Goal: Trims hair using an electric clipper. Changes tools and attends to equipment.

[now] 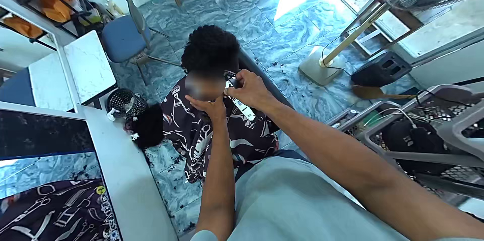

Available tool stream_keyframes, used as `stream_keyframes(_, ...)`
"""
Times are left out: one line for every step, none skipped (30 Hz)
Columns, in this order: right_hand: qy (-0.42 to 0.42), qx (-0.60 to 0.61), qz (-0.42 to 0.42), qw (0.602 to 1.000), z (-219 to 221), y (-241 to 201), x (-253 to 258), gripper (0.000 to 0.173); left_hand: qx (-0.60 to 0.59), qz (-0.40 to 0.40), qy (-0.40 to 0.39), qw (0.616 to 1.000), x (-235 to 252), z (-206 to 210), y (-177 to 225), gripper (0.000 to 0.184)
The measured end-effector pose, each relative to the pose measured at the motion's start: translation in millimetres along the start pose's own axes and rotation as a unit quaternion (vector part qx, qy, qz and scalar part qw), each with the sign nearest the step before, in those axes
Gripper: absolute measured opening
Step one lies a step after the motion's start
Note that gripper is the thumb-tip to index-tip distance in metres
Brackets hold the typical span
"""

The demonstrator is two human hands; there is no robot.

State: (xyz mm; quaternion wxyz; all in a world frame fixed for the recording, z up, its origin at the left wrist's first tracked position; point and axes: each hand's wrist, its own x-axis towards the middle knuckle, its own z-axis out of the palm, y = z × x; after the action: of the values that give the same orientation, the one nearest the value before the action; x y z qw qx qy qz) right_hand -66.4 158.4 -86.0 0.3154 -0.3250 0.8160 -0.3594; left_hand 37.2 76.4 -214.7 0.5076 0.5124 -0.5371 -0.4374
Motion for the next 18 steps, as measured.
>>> stream_keyframes(0.003, -0.017, 0.004, 1.0, 0, -3, -3, 0.054, -0.01, -0.011, -0.003, 1.0, 0, 0, 0, 0.136)
stream_keyframes(0.006, -0.03, 0.007, 1.0, 0, -6, -5, 0.054, -0.018, -0.018, -0.005, 1.0, -1, 0, 1, 0.136)
stream_keyframes(0.009, -0.041, 0.009, 0.999, 1, -8, -6, 0.054, -0.026, -0.022, -0.005, 0.999, -1, 1, 2, 0.135)
stream_keyframes(0.011, -0.05, 0.006, 0.999, 2, -11, -7, 0.055, -0.035, -0.023, -0.003, 0.999, -2, 1, 1, 0.135)
stream_keyframes(0.014, -0.058, -0.002, 0.998, 4, -14, -7, 0.055, -0.04, -0.022, 0.003, 0.999, -2, 3, -1, 0.135)
stream_keyframes(0.017, -0.065, -0.011, 0.998, 5, -17, -7, 0.054, -0.042, -0.021, 0.008, 0.999, -2, 5, -3, 0.134)
stream_keyframes(0.019, -0.072, -0.014, 0.997, 6, -20, -8, 0.053, -0.044, -0.02, 0.012, 0.999, -3, 6, -5, 0.133)
stream_keyframes(0.021, -0.076, -0.013, 0.997, 6, -22, -9, 0.052, -0.049, -0.024, 0.011, 0.998, -4, 6, -6, 0.133)
stream_keyframes(0.025, -0.081, -0.007, 0.996, 6, -23, -11, 0.051, -0.054, -0.029, 0.007, 0.998, -4, 6, -6, 0.133)
stream_keyframes(0.028, -0.087, 0.001, 0.996, 5, -23, -12, 0.05, -0.059, -0.031, 0.004, 0.998, -5, 6, -6, 0.134)
stream_keyframes(0.031, -0.088, 0.007, 0.996, 5, -23, -13, 0.05, -0.064, -0.033, 0.003, 0.997, -5, 6, -5, 0.135)
stream_keyframes(0.031, -0.086, 0.009, 0.996, 6, -24, -13, 0.051, -0.065, -0.034, 0.001, 0.997, -5, 6, -6, 0.135)
stream_keyframes(0.03, -0.085, 0.004, 0.996, 7, -26, -12, 0.051, -0.063, -0.034, 0.003, 0.997, -6, 6, -6, 0.135)
stream_keyframes(0.028, -0.083, -0.005, 0.996, 8, -28, -12, 0.052, -0.061, -0.038, 0.001, 0.997, -6, 6, -8, 0.135)
stream_keyframes(0.026, -0.082, -0.013, 0.996, 9, -30, -11, 0.052, -0.06, -0.041, 0.001, 0.997, -6, 5, -8, 0.134)
stream_keyframes(0.026, -0.086, -0.013, 0.996, 10, -31, -11, 0.051, -0.059, -0.044, 0.001, 0.997, -5, 5, -7, 0.135)
stream_keyframes(0.029, -0.09, -0.005, 0.995, 10, -30, -12, 0.05, -0.057, -0.043, 0.003, 0.997, -6, 5, -7, 0.136)
stream_keyframes(0.032, -0.094, 0.008, 0.995, 9, -29, -12, 0.049, -0.056, -0.045, 0.003, 0.997, -5, 5, -6, 0.137)
